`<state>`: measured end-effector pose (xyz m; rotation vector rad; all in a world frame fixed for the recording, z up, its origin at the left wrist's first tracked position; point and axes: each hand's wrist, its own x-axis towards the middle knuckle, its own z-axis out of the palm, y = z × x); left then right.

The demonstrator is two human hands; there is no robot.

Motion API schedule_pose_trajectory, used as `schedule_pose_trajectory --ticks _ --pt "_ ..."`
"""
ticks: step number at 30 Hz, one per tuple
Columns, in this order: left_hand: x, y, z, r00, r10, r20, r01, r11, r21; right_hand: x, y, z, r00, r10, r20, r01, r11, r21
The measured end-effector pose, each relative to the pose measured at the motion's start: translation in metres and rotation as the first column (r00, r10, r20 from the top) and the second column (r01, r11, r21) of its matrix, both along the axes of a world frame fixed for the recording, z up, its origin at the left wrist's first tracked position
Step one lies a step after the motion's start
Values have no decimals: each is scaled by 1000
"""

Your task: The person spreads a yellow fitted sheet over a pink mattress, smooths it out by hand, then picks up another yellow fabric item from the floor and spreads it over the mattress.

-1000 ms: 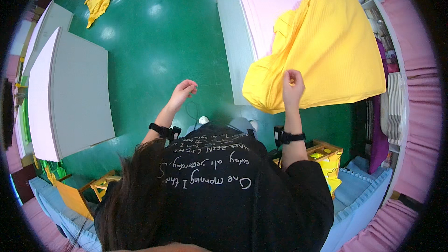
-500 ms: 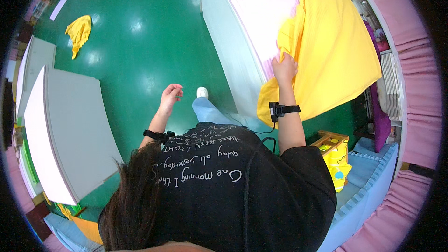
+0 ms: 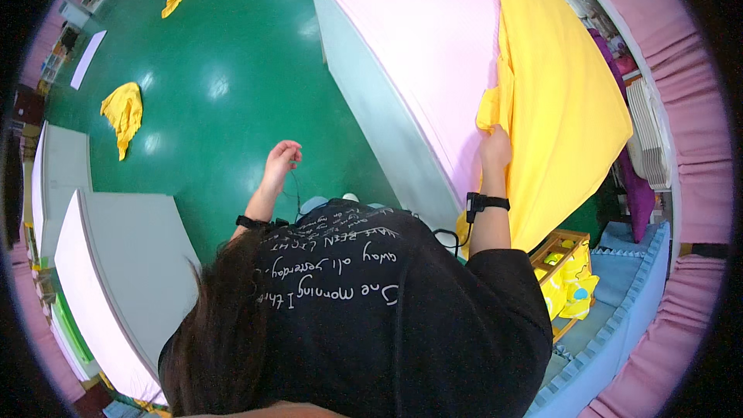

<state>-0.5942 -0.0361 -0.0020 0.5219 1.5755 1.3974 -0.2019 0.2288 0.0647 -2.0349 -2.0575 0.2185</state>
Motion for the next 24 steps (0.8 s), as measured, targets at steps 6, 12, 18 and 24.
schedule_pose_trajectory --ticks 6,12,18,24 --pt "-29 64 -1 959 -268 91 273 961 -36 -24 5 5 906 174 -387 -138 983 119" --pt "-26 161 42 785 -609 114 596 792 130 -75 -70 48 558 377 -740 -477 875 86" --pt "-5 262 58 391 -908 153 883 417 217 -93 -103 65 560 320 -764 -447 894 47" --pt "44 343 47 155 -884 442 853 346 392 -106 -132 66 493 85 -866 -57 996 66"
